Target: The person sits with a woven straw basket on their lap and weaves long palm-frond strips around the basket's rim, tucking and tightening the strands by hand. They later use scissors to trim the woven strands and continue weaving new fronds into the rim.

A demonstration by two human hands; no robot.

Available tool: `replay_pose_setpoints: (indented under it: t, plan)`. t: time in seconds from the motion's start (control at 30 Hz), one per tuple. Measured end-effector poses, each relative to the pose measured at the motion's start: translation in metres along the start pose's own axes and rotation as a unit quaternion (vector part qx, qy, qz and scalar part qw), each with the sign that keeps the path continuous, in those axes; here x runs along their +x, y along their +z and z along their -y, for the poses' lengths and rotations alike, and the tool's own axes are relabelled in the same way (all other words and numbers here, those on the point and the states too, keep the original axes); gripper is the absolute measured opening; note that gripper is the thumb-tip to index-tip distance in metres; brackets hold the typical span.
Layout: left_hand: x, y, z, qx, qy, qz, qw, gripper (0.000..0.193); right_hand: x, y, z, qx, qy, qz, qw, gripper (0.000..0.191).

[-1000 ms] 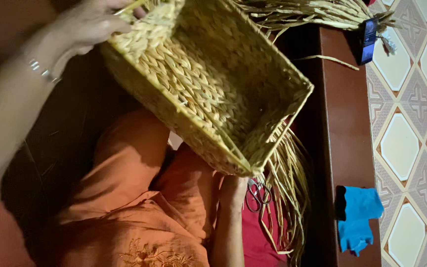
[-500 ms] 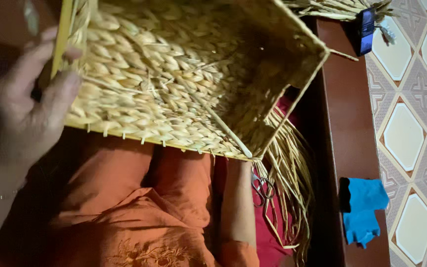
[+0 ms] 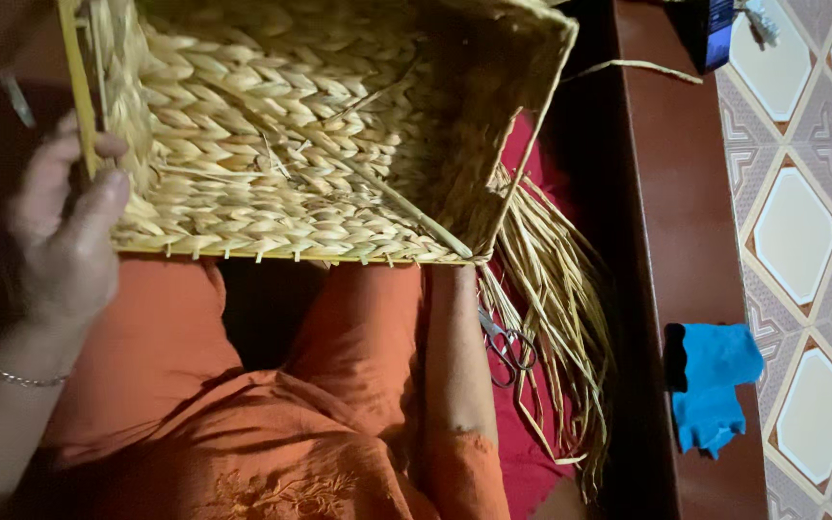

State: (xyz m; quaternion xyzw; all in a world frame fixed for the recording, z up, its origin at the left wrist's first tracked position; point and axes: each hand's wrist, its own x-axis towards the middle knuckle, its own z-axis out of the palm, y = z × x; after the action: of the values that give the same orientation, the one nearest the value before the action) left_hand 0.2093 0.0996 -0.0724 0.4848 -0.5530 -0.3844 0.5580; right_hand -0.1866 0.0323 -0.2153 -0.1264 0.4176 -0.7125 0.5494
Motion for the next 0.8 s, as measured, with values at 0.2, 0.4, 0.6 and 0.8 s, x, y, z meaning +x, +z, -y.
replay_pose_setpoints:
  t: [0.2,0.4,0.6,0.8]
  plan:
    - [-0.022,0.002,0.050,-0.060,-0.067,-0.005,0.996,0.017,0.001,-0.026,-0.015,0.009,0.051,-0.018,0.999,0.029]
    - [-0.018,-0.004,0.059,0.001,-0.103,0.008,0.995,0.017,-0.003,-0.041,-0.025,0.015,0.088,-0.030,0.996,0.029]
    - [-0.015,-0.006,0.060,0.034,-0.137,0.014,0.990,0.018,-0.007,-0.065,-0.030,0.022,0.091,-0.039,0.995,0.028]
    - [-0.019,-0.010,0.065,0.099,-0.103,0.037,0.989,0.028,-0.065,-0.129,-0.027,-0.241,-0.072,-0.019,0.968,0.021]
